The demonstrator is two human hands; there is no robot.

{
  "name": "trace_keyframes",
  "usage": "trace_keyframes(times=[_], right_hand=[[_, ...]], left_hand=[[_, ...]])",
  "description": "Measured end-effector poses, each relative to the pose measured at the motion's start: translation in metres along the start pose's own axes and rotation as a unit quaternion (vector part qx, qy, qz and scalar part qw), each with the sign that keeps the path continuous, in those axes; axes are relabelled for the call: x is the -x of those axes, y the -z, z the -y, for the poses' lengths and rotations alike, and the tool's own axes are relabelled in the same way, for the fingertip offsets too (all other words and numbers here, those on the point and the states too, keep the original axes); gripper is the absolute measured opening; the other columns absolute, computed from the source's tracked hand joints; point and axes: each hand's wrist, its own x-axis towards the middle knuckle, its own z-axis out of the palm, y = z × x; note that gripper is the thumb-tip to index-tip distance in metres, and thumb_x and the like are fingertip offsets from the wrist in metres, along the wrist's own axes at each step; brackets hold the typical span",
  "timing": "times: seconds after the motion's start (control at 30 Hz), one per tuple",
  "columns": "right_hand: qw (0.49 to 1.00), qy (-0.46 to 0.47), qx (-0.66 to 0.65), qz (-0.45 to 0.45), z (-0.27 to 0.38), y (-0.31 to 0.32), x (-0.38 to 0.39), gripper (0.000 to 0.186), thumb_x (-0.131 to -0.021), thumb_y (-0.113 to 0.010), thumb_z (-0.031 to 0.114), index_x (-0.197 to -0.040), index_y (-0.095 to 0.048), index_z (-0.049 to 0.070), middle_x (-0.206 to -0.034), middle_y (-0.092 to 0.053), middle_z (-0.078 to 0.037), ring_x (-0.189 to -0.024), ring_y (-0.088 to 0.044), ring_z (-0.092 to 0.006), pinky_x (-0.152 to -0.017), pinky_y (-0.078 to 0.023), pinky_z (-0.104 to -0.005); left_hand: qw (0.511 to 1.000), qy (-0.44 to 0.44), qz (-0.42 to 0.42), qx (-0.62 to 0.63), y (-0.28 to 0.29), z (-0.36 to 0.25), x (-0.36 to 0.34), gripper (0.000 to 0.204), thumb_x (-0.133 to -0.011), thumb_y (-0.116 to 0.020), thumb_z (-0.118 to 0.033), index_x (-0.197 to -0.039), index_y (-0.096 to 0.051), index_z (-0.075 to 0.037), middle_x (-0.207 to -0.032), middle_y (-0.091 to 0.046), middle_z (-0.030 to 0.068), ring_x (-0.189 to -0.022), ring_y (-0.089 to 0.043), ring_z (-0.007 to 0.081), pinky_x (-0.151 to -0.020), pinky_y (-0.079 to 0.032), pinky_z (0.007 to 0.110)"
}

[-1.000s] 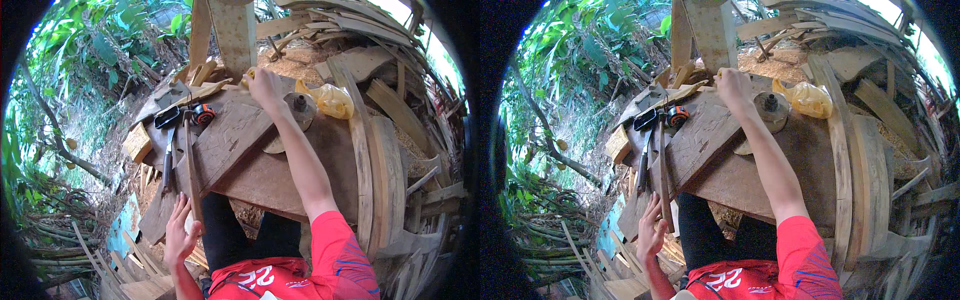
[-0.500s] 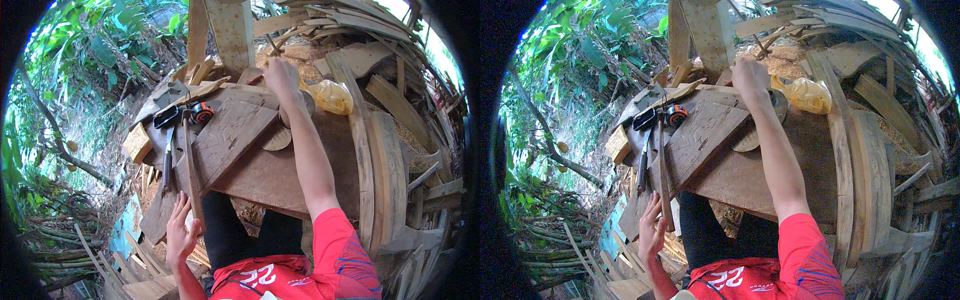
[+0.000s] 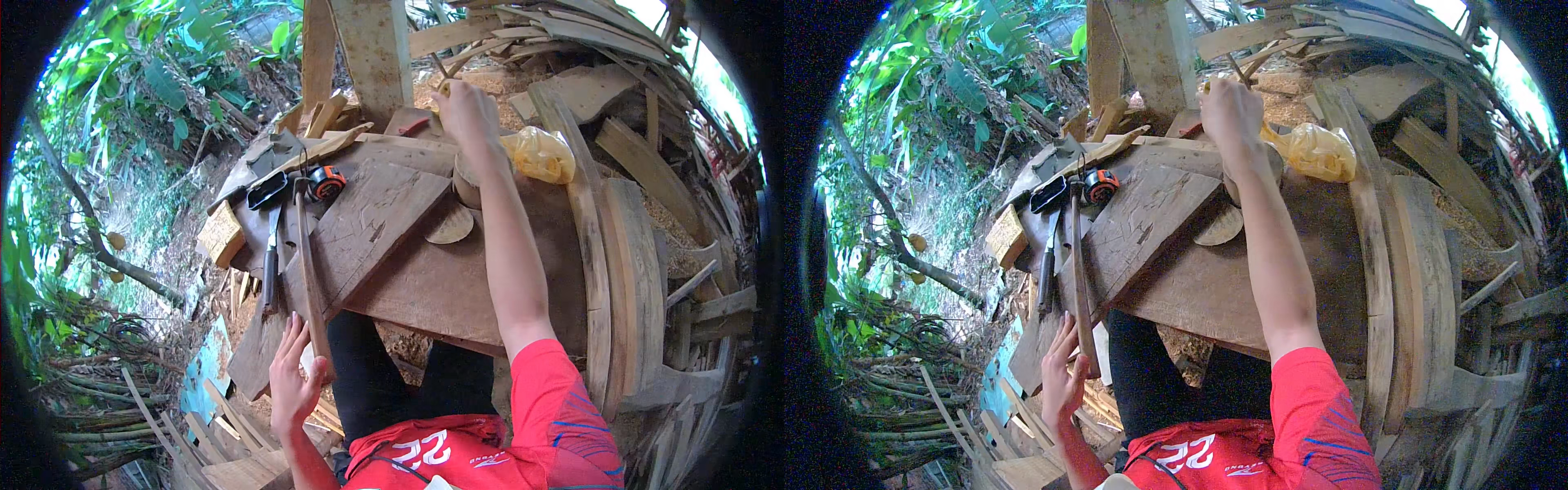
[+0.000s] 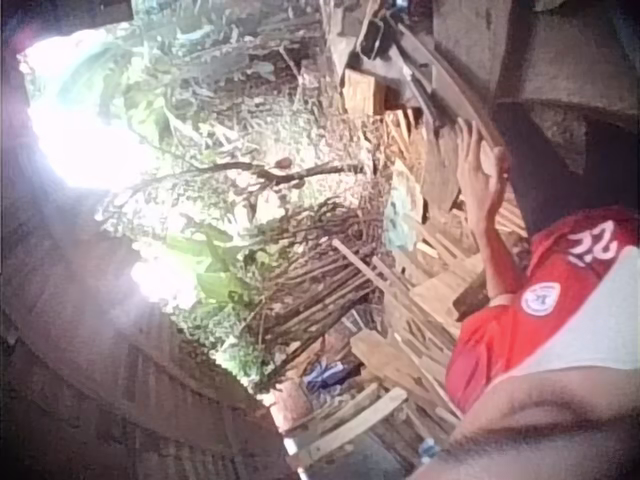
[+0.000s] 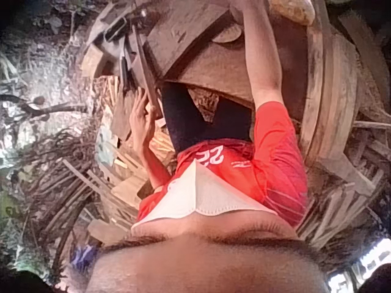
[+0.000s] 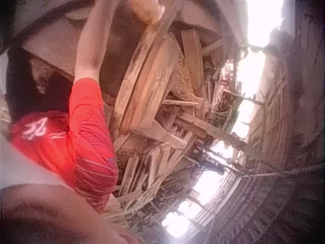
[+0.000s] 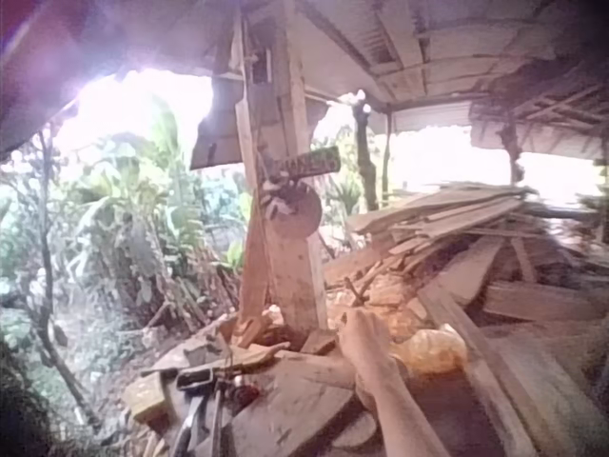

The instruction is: The person carves a piece of wood using a chisel and a hammer, cleans the wood with a brush, and sands its surface with sandpaper by hand.

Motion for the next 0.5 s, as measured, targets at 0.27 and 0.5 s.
trace_keyframes(times=[0.27, 0.5], right_hand=[[0.997, 0.015, 0.016, -0.076, -0.019, -0.009, -0.009, 0.033, -0.093, -0.07, 0.034, -0.101, -0.073, 0.002, -0.105, -0.074, -0.02, -0.099, -0.072, -0.036, -0.087, -0.056, -0.0478], [0.994, -0.004, 0.053, -0.096, -0.029, -0.029, -0.01, 0.027, -0.095, -0.067, 0.03, -0.101, -0.074, 0.004, -0.098, -0.074, -0.02, -0.096, -0.073, -0.0332, -0.084, -0.057, -0.0473]], left_hand=[[1.0, -0.007, -0.003, 0.001, -0.001, 0.001, 0.0, 0.082, -0.094, -0.056, -0.065, -0.143, -0.055, 0.0, -0.156, -0.042, 0.0257, -0.147, -0.037, 0.0412, -0.119, -0.031, 0.046], [1.0, -0.011, -0.012, 0.0, -0.001, -0.001, -0.001, 0.085, -0.093, -0.056, -0.068, -0.142, -0.056, 0.001, -0.154, -0.044, 0.0266, -0.146, -0.038, 0.0416, -0.118, -0.032, 0.046]])
